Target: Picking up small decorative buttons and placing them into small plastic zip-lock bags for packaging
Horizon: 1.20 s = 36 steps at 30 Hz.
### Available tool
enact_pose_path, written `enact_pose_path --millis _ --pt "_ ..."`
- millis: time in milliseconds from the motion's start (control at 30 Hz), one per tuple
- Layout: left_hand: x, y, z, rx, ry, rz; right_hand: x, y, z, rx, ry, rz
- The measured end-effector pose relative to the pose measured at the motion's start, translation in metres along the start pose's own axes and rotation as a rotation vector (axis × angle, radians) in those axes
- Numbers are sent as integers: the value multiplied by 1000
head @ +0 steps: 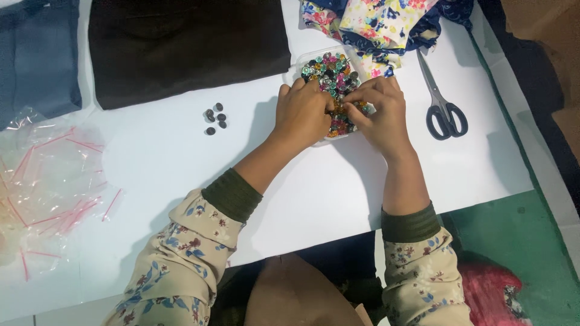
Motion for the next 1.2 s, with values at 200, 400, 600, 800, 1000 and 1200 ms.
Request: enact_pose_path --millis 200,400,600,800,1000,1200 --pt "4 2 -1 26 -48 -41 6 -10 -7 25 30 -4" --pt "3 0 -5 42 -69 -8 4 -7 -4 39 17 -6" --pt "1 -6 -7 36 -36 7 11 -8 -5 72 117 -44" --pt "4 -4 -5 7 19 -15 11 -6 -4 38 126 -79" --pt "12 -2 -4 17 -10 24 10 -2 -1 66 108 -46" --pt "11 0 -4 17 -35 43 8 0 0 26 63 -30"
Point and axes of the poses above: each hand's wrist, its own z-axis towards the middle knuckle, its own x-axis out of the palm, y = z × x, the point moved 9 cm from there along z, towards the middle knuckle, and after that the axes turned 9 degrees about -x, right-handed, at the moved point
